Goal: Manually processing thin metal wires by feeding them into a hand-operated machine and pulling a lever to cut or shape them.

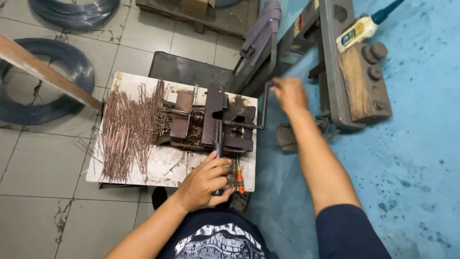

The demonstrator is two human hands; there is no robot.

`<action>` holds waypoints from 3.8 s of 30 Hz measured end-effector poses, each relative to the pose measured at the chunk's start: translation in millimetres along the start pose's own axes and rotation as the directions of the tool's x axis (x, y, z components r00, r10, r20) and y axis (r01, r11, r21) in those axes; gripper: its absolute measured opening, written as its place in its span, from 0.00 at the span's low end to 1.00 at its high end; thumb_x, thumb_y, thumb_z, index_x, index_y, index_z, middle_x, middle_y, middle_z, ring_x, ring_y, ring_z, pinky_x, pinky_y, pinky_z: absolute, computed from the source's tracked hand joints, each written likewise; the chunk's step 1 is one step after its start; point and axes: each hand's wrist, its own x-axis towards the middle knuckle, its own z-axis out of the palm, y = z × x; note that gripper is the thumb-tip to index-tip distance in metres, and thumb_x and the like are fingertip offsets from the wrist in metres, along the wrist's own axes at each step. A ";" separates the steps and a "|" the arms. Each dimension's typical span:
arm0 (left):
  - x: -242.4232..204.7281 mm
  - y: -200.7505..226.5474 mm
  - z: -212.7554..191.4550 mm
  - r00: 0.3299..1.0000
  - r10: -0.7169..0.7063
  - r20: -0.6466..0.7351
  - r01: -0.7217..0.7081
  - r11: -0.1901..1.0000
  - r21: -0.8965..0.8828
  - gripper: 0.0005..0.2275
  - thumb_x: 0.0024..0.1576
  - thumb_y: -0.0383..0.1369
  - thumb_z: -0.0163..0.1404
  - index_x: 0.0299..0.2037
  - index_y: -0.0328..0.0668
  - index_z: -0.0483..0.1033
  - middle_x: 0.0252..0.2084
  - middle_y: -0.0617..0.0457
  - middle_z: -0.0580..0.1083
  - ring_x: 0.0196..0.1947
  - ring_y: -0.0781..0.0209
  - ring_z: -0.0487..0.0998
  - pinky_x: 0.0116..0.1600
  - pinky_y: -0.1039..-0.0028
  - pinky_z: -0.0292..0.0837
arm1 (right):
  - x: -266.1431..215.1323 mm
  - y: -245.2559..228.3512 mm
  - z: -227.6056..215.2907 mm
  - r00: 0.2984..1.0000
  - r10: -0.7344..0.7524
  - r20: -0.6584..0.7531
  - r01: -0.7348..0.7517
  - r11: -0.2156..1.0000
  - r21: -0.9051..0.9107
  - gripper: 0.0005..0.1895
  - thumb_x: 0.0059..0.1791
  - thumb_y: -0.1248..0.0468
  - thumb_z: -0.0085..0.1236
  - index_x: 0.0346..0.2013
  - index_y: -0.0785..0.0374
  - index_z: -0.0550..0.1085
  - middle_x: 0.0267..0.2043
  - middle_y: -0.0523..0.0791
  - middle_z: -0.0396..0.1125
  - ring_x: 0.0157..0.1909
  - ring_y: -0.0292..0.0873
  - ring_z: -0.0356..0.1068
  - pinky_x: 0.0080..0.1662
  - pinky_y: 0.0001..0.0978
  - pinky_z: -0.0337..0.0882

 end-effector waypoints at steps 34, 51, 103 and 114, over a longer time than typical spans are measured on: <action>-15.2 -7.0 30.1 0.981 0.011 -0.196 -0.041 0.988 -0.151 0.14 0.58 0.39 0.47 0.20 0.45 0.70 0.31 0.54 0.73 0.45 0.53 0.78 0.72 0.51 0.55 | -102.4 -42.4 88.6 0.355 0.068 0.932 -0.070 0.996 -0.046 0.17 0.51 0.50 0.50 0.45 0.52 0.81 0.46 0.47 0.76 0.54 0.50 0.75 0.55 0.42 0.73; -7.1 -7.3 16.1 0.994 0.061 -0.090 -0.081 0.965 -0.250 0.10 0.52 0.32 0.44 0.19 0.41 0.68 0.27 0.51 0.67 0.42 0.48 0.74 0.71 0.45 0.50 | 63.3 -53.3 -173.8 0.672 0.079 0.736 -0.189 0.980 0.068 0.16 0.51 0.50 0.56 0.44 0.58 0.72 0.42 0.47 0.70 0.41 0.47 0.68 0.43 0.41 0.68; -8.2 -7.3 15.3 0.995 0.057 -0.076 -0.072 0.976 -0.204 0.09 0.52 0.32 0.46 0.19 0.41 0.69 0.26 0.51 0.69 0.39 0.49 0.73 0.66 0.43 0.59 | 109.9 -69.7 -189.5 0.367 0.243 0.898 -0.350 0.931 -0.108 0.28 0.49 0.44 0.49 0.63 0.44 0.70 0.70 0.42 0.60 0.70 0.50 0.59 0.71 0.54 0.56; 0.0 -2.6 10.0 0.992 0.072 -0.103 -0.091 0.978 -0.186 0.08 0.50 0.29 0.45 0.19 0.39 0.68 0.26 0.49 0.67 0.39 0.49 0.73 0.68 0.44 0.58 | -108.5 25.9 192.4 0.067 -0.249 0.966 0.186 0.954 0.234 0.12 0.31 0.67 0.71 0.27 0.59 0.78 0.30 0.44 0.75 0.28 0.43 0.73 0.32 0.35 0.74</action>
